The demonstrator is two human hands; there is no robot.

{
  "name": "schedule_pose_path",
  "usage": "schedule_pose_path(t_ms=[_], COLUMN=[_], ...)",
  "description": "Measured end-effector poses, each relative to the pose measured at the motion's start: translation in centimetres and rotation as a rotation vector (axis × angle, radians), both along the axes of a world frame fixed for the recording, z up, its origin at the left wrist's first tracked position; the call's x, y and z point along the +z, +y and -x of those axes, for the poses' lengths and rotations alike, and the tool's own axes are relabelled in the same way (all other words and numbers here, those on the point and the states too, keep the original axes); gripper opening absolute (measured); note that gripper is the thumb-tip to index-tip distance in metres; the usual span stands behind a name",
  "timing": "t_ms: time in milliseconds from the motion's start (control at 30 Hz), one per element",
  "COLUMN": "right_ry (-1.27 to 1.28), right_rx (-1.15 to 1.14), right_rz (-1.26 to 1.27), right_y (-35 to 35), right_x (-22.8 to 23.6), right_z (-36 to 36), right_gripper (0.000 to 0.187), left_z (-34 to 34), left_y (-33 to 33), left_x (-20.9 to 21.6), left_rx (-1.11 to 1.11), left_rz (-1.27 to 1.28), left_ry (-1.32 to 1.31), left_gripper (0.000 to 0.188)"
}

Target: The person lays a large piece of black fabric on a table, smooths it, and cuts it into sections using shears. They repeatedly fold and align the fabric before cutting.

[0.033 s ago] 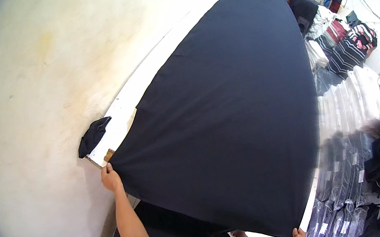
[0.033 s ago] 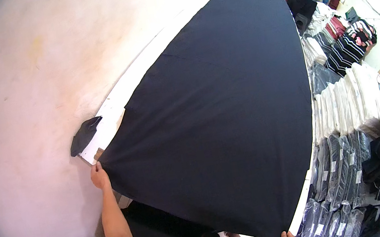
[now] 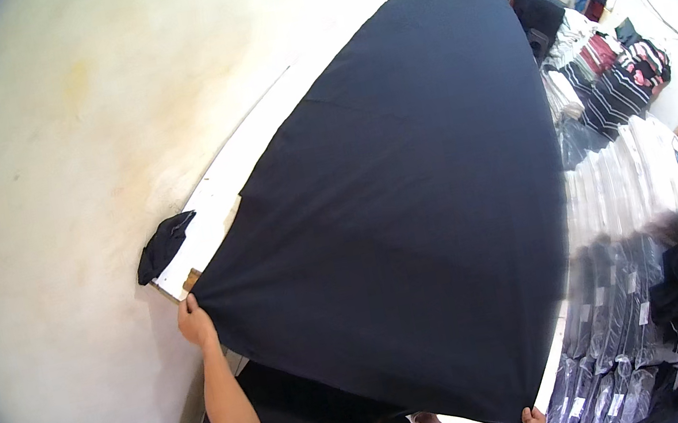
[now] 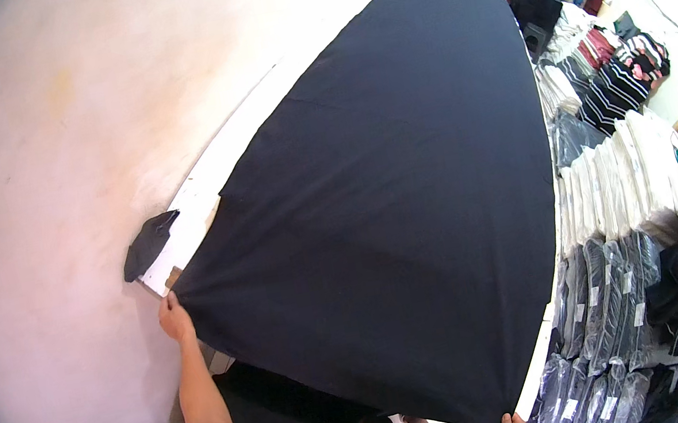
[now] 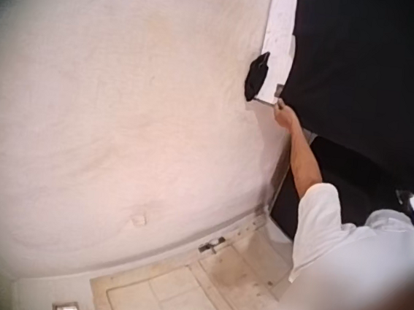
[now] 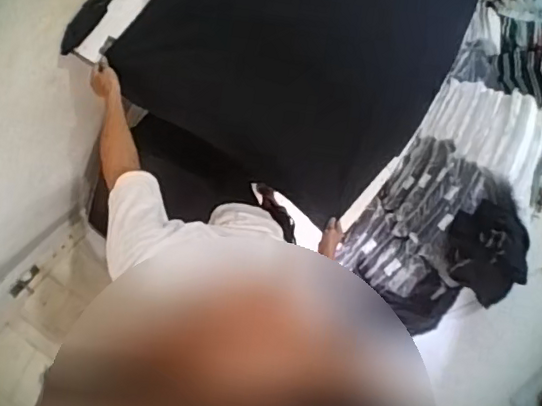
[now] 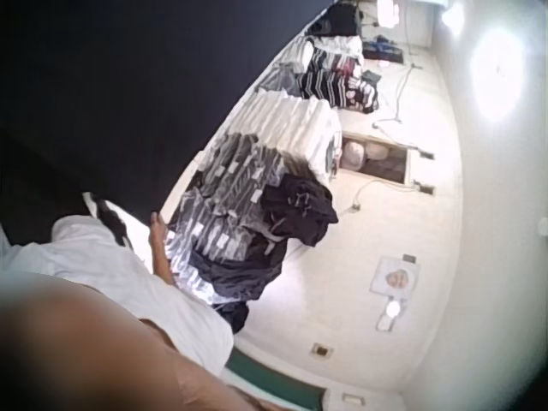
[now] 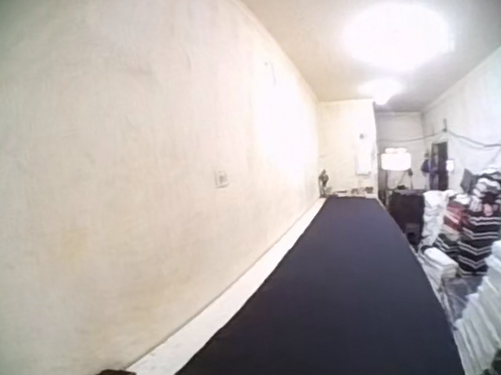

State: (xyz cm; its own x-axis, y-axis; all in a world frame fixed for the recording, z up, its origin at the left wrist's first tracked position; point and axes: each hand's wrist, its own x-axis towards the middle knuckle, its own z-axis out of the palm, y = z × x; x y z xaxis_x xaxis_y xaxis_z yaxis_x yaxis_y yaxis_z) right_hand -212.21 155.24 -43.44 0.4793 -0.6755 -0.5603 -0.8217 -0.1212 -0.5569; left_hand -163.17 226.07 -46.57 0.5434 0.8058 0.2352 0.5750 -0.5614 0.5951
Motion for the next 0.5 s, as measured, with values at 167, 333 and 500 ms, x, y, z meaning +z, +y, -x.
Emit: schedule_pose_path(t_ms=[167, 333, 500], right_ry=[-0.267, -0.007, -0.159], right_rx=[-0.389, -0.128, 0.118], right_rz=[-0.272, -0.025, 0.609], right_y=[-1.4, -2.6, -6.9], right_x=[-1.9, -1.1, 2.1], right_z=[0.9, 0.4, -6.8], right_gripper=[0.016, 0.018, 0.016], left_z=[1.4, -1.0, 1.7], left_y=[0.1, -6.0, -22.7], left_x=[0.4, 2.7, 6.6], left_rx=[0.038, 0.290, -0.462], left_rz=[-0.010, -0.039, -0.383], left_ry=[0.250, 0.360, -0.207], left_gripper=[0.044, 0.037, 0.035])
